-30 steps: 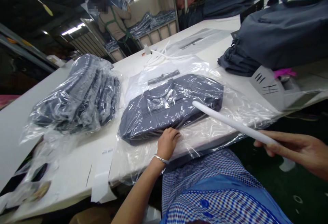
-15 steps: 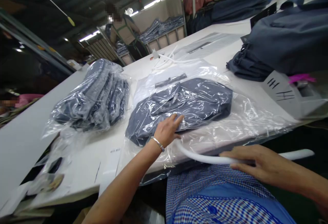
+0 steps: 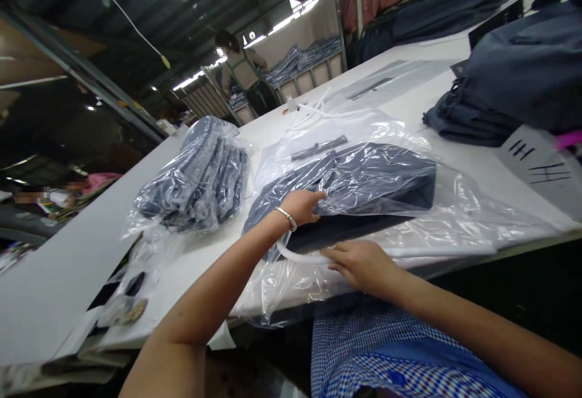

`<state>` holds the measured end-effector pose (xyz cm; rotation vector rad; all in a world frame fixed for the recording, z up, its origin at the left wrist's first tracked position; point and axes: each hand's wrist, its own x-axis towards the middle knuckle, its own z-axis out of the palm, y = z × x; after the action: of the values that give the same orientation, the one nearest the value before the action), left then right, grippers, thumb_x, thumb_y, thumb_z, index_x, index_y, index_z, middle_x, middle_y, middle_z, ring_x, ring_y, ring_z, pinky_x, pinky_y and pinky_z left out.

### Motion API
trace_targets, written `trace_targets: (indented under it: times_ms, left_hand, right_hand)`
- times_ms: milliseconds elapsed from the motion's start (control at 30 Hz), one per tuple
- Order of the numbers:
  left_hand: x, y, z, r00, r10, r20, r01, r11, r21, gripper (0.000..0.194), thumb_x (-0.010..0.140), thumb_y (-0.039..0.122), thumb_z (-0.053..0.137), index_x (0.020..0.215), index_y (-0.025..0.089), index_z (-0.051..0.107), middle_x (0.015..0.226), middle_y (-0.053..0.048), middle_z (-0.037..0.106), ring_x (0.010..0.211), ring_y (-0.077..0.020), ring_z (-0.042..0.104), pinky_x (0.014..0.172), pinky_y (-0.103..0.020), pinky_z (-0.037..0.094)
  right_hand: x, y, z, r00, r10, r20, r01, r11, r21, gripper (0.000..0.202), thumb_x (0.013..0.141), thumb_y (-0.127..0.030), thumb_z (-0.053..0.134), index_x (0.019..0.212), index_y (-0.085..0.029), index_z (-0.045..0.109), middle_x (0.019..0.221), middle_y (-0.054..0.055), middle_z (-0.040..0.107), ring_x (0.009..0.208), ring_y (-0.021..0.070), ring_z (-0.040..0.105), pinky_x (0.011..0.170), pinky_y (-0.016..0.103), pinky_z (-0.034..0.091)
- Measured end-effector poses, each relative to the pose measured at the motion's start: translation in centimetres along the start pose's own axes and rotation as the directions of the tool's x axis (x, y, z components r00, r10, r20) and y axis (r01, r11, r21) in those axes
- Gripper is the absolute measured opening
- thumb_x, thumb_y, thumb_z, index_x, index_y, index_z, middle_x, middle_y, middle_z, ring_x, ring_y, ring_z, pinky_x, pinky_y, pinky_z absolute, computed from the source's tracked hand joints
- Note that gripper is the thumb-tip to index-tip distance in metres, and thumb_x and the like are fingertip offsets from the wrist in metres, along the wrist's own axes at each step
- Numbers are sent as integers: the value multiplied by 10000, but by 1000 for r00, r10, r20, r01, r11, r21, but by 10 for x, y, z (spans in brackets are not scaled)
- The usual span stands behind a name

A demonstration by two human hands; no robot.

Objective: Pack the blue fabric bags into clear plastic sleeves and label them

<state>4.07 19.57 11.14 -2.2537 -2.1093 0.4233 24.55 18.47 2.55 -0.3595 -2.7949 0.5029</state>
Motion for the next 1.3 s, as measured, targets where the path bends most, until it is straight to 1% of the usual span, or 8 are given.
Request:
trace_targets:
  times_ms: [200, 333, 500, 600, 700, 867, 1167, 1300]
  left_hand:
    - [0, -3, 3, 1000, 21, -12, -21, 1000, 12, 514, 748, 363, 655, 1247, 263, 584, 1021, -70, 733, 969, -283, 678, 796, -349, 509]
    - [-3, -8, 7, 998, 31, -50, -31, 1000, 4, 522, 753, 337, 652, 1263, 250, 580, 1032, -80, 734, 961, -276, 683, 791, -349, 515]
    - [-8, -6, 11, 997, 9, -76, -10, 1000, -17, 504, 763, 326, 635, 1261, 273, 576, 997, -65, 740, 927, -263, 692, 766, -337, 516]
    - [-8, -4, 9, 997, -15, -76, 12, 999, -37, 475, 780, 341, 617, 1249, 274, 586, 1010, -70, 739, 935, -266, 690, 768, -339, 511]
    - [-9, -2, 5, 997, -38, -73, 34, 998, -57, 464, 785, 365, 621, 1239, 273, 595, 1026, -68, 738, 958, -264, 685, 785, -333, 505]
    - [-11, 0, 5, 995, -60, -76, 54, 996, -77, 467, 803, 390, 607, 1258, 285, 582, 1034, -62, 737, 963, -263, 682, 798, -335, 502]
    - [-14, 2, 15, 994, -53, -99, 42, 994, -101, 457, 794, 342, 612, 1248, 299, 589, 1031, -52, 737, 964, -258, 679, 814, -341, 508]
    - [-14, -1, 14, 993, -59, -104, 47, 993, -112, 463, 793, 349, 617, 1251, 291, 591, 1007, -51, 741, 951, -252, 683, 803, -330, 511]
  right_hand:
    - [54, -24, 30, 981, -196, -4, 195, 978, -77, 255, 957, -338, 528, 1172, -229, 611, 941, 41, 684, 828, 206, 626, 601, 288, 386]
    - [73, -20, 52, 977, -212, 26, 213, 970, -118, 192, 940, -292, 545, 1090, -202, 623, 942, 41, 688, 809, 206, 611, 604, 296, 393]
    - [67, 24, 55, 977, -158, -143, 139, 981, -135, 234, 919, -239, 544, 1122, -215, 660, 1011, 59, 698, 969, 239, 590, 825, 366, 413]
    - [60, 47, 48, 982, 1, -189, -22, 994, -111, 257, 947, -249, 499, 1119, -213, 686, 1111, 77, 683, 1025, 245, 587, 861, 357, 405]
    - [54, 55, 45, 972, 141, -187, -167, 977, -133, 281, 950, -265, 505, 1161, -224, 686, 1175, 103, 660, 1061, 279, 578, 888, 390, 394]
    - [52, 54, 54, 946, 243, -216, -267, 959, -90, 349, 972, -268, 448, 1265, -237, 637, 1211, 108, 649, 1047, 282, 592, 904, 385, 407]
    - [73, 52, 74, 945, 255, -207, -251, 967, 45, 368, 953, -271, 490, 1282, -182, 626, 1194, 119, 670, 1053, 271, 611, 902, 338, 443]
    - [66, 44, 63, 976, 118, -181, -110, 993, 52, 273, 957, -312, 518, 1155, -230, 685, 1119, 62, 688, 1005, 220, 612, 854, 287, 441]
